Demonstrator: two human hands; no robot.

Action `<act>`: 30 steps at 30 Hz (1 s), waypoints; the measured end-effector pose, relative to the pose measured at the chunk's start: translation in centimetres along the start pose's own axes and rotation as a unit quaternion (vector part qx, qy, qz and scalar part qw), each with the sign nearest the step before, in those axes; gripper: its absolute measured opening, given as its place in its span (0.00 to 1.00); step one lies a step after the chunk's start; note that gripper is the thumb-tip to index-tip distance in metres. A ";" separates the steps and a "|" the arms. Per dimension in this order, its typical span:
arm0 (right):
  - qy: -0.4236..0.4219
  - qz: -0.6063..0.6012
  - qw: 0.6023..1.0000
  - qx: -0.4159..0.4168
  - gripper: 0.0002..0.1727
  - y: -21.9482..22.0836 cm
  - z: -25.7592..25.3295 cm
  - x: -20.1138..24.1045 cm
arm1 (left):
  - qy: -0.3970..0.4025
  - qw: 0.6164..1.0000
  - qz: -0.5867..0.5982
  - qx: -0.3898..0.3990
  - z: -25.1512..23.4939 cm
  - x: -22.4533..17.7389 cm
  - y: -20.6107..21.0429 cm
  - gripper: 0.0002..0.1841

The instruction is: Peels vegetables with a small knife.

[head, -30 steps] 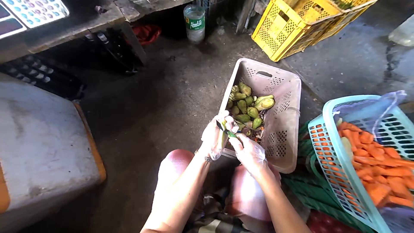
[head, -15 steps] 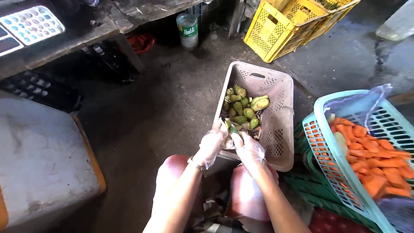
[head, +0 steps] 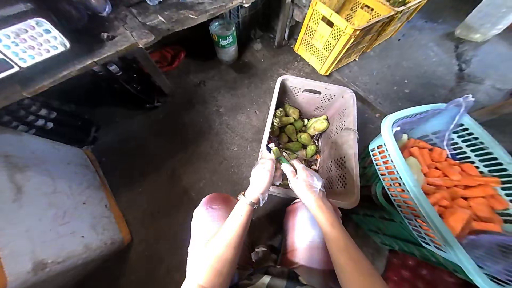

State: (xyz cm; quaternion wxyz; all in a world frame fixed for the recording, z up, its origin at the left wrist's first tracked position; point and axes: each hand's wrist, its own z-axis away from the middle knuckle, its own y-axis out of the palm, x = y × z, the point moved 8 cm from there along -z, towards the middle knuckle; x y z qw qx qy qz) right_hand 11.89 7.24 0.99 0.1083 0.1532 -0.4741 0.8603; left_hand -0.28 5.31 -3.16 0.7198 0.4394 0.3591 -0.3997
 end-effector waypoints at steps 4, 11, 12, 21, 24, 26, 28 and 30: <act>0.073 -0.025 0.997 0.005 0.35 0.1 -2.5 -5.1 | 0.008 0.999 0.025 0.024 1.3 -1.0 0.2 0.17; -0.025 -0.078 0.993 -0.085 0.28 -2.0 1.9 -2.5 | -0.007 0.967 0.253 0.026 0.6 -1.0 -0.3 0.29; -0.064 -0.068 0.990 -0.109 0.27 -1.8 2.9 -1.7 | -0.006 0.965 0.261 0.026 0.5 -0.9 -0.5 0.30; -0.099 0.059 0.983 -0.140 0.28 -1.7 3.8 0.5 | -0.016 0.990 0.091 -0.102 1.3 -1.0 -1.4 0.27; -0.083 0.081 0.989 -0.088 0.29 -1.6 3.9 1.0 | -0.008 0.983 0.013 -0.183 1.6 -1.4 -2.5 0.24; -0.084 0.088 0.989 -0.090 0.29 -1.4 4.0 1.1 | -0.004 0.977 -0.026 -0.210 2.0 -1.9 -2.7 0.23; -0.079 0.089 0.988 -0.095 0.29 -1.3 3.8 1.1 | -0.003 0.975 -0.055 -0.214 1.9 -2.0 -2.7 0.24; -0.075 0.092 0.988 -0.094 0.30 -1.3 3.5 1.2 | -0.002 0.974 -0.067 -0.215 1.9 -2.0 -2.8 0.24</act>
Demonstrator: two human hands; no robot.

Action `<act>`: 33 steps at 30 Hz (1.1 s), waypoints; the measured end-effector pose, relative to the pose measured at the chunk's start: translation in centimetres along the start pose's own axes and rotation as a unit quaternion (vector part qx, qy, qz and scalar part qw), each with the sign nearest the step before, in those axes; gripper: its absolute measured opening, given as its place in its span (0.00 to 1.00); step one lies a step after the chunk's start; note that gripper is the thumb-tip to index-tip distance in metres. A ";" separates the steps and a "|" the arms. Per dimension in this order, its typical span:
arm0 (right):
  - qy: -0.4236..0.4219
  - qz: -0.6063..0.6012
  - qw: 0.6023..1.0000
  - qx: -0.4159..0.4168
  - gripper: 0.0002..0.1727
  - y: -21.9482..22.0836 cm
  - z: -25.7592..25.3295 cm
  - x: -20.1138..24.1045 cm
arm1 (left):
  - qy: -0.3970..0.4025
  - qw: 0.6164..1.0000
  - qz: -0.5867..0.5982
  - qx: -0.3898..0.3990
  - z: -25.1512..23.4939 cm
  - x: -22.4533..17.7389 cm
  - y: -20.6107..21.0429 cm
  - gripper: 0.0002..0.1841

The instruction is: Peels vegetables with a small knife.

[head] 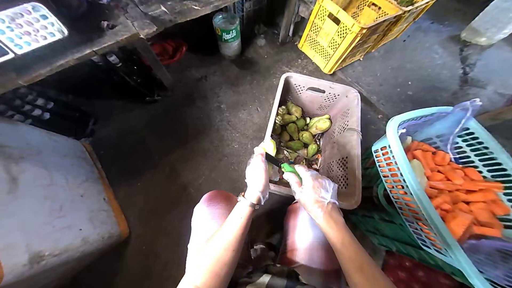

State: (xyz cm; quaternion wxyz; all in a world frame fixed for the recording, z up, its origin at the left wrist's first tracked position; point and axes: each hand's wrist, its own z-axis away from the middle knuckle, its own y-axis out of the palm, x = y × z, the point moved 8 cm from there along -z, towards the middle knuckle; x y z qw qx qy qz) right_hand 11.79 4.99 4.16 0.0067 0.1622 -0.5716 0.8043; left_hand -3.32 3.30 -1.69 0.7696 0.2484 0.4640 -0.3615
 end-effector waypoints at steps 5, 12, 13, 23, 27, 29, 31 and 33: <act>0.023 -0.008 1.000 0.005 0.29 -0.5 -1.2 -0.1 | -0.007 1.000 0.004 0.023 -0.2 0.6 0.3 0.24; 0.049 -0.080 0.995 0.036 0.30 -1.5 -2.5 -2.3 | -0.009 0.998 -0.009 0.060 0.0 0.7 1.1 0.25; 0.034 -0.085 0.995 0.038 0.29 -1.6 -1.7 -1.8 | -0.007 0.998 0.003 0.067 -0.1 0.8 1.2 0.25; 0.083 -0.070 0.990 0.090 0.32 0.0 -3.5 -3.4 | 0.062 0.981 -0.029 0.179 1.1 0.6 2.8 0.22; 0.090 -0.141 0.984 0.061 0.31 -0.6 -3.5 -4.9 | 0.176 0.961 -0.093 0.190 1.5 -1.0 2.8 0.23; 0.051 -0.157 0.986 0.035 0.29 -1.7 -1.6 -4.0 | 0.214 0.954 -0.117 0.175 1.6 -1.5 2.7 0.23; 0.026 -0.150 0.988 0.036 0.28 -2.0 0.2 -2.9 | 0.216 0.952 -0.138 0.168 1.7 -1.7 2.8 0.21; 0.020 -0.130 0.991 0.029 0.27 -1.7 1.1 -2.6 | 0.216 0.950 -0.158 0.159 1.8 -1.6 2.9 0.21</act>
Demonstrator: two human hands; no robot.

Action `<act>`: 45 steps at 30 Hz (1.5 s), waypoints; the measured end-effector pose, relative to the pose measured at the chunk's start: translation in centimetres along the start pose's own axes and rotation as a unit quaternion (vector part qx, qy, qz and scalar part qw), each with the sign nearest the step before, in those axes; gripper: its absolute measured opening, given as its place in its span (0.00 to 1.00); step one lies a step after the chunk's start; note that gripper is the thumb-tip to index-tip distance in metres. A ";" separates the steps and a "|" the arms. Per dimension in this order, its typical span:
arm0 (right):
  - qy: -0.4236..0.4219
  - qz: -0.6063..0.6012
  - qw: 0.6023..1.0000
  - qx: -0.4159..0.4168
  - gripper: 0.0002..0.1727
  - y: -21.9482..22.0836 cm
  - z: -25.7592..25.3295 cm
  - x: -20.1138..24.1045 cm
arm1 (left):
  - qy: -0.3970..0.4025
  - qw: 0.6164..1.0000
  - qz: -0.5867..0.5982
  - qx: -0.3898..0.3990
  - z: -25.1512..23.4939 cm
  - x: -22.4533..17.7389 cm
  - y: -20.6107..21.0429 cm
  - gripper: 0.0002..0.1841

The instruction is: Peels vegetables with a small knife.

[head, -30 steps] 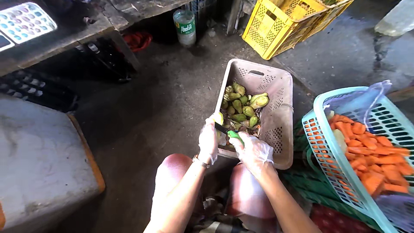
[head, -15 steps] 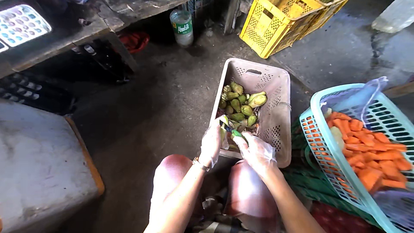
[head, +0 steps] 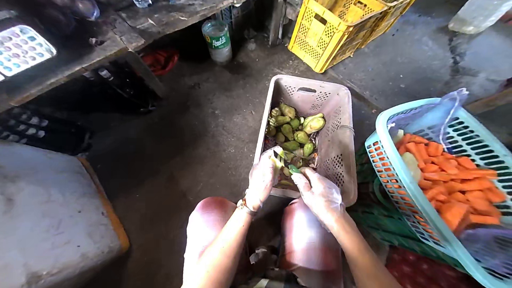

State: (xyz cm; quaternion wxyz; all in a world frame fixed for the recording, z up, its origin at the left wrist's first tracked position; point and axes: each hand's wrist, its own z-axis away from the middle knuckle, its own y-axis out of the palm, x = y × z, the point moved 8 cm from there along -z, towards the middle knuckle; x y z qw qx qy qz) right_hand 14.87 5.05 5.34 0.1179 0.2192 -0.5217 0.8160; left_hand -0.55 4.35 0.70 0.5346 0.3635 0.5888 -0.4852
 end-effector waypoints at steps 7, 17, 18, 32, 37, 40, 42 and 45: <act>0.009 0.020 1.000 0.022 0.28 1.0 -0.6 0.3 | 0.019 0.996 -0.084 -0.015 -0.1 -0.1 -0.3 0.21; 0.094 -0.031 0.984 0.149 0.33 5.0 -5.8 -4.6 | -0.061 0.994 0.085 0.014 -0.1 1.8 0.7 0.21; 0.101 -0.023 0.979 0.174 0.33 5.5 -6.2 -5.7 | -0.084 0.977 0.195 0.030 0.1 2.3 1.0 0.22; -0.049 -0.146 0.986 -0.069 0.24 -1.8 1.1 0.0 | -0.112 0.899 0.409 0.109 0.0 1.9 1.8 0.29; -0.128 -0.008 0.963 -0.236 0.25 -1.7 1.8 0.3 | -0.146 0.966 0.209 -0.040 -0.2 3.3 0.5 0.22; -0.112 0.039 0.964 -0.239 0.24 -1.2 0.9 -0.3 | -0.155 0.972 0.162 -0.072 -0.2 3.0 0.0 0.23; -0.099 0.050 0.976 -0.188 0.24 -1.0 0.5 0.2 | -0.113 0.988 0.078 -0.073 -0.2 2.0 -0.5 0.22; -0.033 0.071 0.995 -0.066 0.26 -0.7 0.0 1.3 | -0.071 0.992 -0.075 -0.072 -0.4 0.6 -1.0 0.20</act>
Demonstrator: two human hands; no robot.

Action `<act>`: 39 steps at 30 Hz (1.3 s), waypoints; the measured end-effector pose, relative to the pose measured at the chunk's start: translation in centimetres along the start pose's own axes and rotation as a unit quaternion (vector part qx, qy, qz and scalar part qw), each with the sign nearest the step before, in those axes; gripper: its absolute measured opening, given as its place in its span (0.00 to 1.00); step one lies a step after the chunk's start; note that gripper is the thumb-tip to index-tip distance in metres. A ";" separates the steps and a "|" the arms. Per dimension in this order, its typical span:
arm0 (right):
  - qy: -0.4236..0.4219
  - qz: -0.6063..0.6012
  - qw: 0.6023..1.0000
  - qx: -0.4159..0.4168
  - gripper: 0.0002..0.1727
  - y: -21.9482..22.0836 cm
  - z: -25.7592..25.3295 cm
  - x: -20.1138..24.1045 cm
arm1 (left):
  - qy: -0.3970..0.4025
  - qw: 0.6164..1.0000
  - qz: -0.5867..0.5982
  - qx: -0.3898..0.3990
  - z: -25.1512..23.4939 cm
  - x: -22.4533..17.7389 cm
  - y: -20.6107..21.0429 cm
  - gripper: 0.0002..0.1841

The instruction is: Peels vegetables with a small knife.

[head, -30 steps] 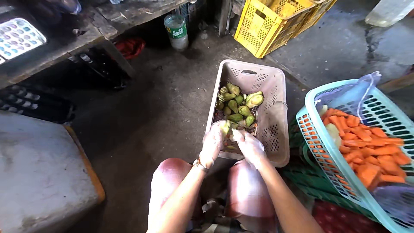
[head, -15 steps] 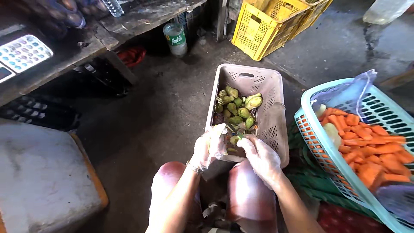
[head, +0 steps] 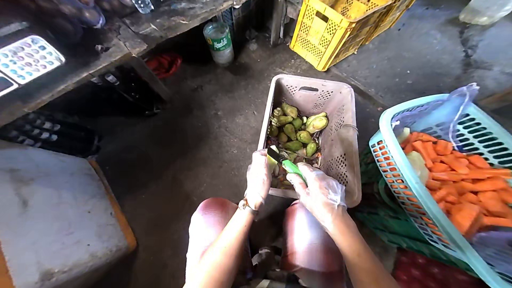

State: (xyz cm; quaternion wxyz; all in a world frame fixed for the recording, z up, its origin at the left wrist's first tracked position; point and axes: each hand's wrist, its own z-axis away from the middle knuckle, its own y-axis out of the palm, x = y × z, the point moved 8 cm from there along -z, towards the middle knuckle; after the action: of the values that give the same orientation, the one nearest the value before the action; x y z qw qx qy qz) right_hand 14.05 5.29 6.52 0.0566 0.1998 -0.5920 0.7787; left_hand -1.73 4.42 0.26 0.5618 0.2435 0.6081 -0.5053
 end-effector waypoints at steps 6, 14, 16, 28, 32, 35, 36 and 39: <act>0.109 0.041 0.990 0.073 0.25 1.7 -0.5 -4.3 | -0.014 0.997 0.066 -0.032 -0.5 1.2 -0.5 0.20; -0.072 0.000 0.992 -0.108 0.23 1.2 0.9 -2.5 | -0.150 0.902 0.397 0.080 0.0 2.7 2.3 0.31; 0.008 0.019 0.999 -0.044 0.24 1.4 -0.2 -3.7 | -0.157 0.891 0.417 0.093 0.1 2.8 2.4 0.31; -0.015 -0.157 0.987 -0.019 0.26 -0.7 2.4 -4.8 | -0.141 0.854 0.470 0.170 0.5 1.3 3.4 0.32; -0.025 -0.059 0.997 -0.039 0.24 -0.2 2.1 -3.4 | -0.117 0.929 0.341 0.089 0.3 1.3 3.1 0.30; -0.042 -0.038 0.996 -0.074 0.22 -0.6 1.9 -3.7 | -0.075 0.981 0.181 0.011 0.1 0.8 1.9 0.25; -0.031 -0.036 0.998 -0.034 0.23 -0.5 1.7 -3.7 | -0.064 0.989 0.131 0.002 0.2 0.6 1.7 0.25; 0.047 -0.024 0.992 0.117 0.26 0.0 0.7 -4.9 | -0.047 0.997 0.061 0.003 0.3 0.2 1.9 0.24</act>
State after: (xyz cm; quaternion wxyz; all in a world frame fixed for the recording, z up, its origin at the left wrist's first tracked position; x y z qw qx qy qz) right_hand 18.68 5.32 4.88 0.0797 0.1823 -0.4880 0.8498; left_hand 0.05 4.82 -0.52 0.6189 0.2574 0.5637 -0.4826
